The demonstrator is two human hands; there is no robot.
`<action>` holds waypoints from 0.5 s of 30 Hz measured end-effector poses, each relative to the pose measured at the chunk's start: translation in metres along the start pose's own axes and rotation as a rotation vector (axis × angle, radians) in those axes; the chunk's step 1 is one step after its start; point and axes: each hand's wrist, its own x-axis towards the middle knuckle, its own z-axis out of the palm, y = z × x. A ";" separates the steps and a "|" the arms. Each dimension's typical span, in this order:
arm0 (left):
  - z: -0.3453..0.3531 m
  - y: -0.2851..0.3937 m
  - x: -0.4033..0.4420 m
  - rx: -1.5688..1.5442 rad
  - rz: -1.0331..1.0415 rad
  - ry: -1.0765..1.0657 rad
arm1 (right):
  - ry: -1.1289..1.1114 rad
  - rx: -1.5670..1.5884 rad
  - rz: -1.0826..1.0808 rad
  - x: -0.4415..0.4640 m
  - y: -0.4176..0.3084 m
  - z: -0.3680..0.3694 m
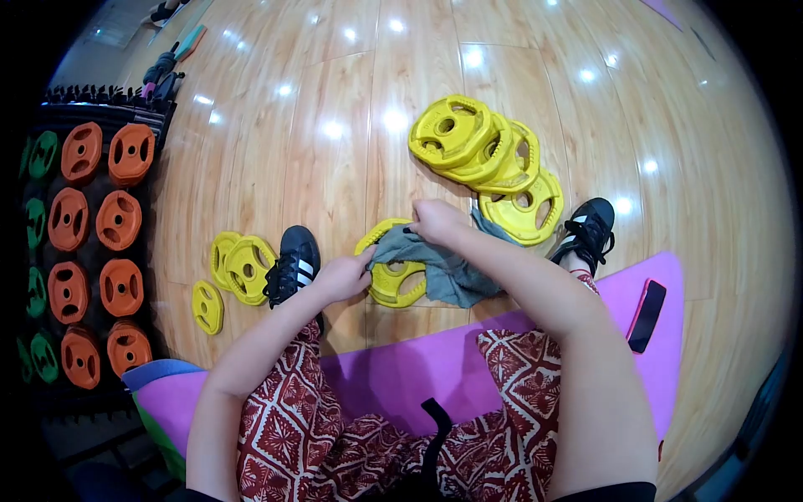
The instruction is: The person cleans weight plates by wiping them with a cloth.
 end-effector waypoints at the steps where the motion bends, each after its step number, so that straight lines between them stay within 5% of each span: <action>1: -0.001 0.001 0.000 0.004 -0.007 -0.011 | -0.001 -0.001 -0.001 -0.002 -0.002 -0.002; 15: 0.002 -0.002 0.002 -0.011 -0.002 -0.014 | 0.051 -0.034 0.039 0.008 -0.012 0.008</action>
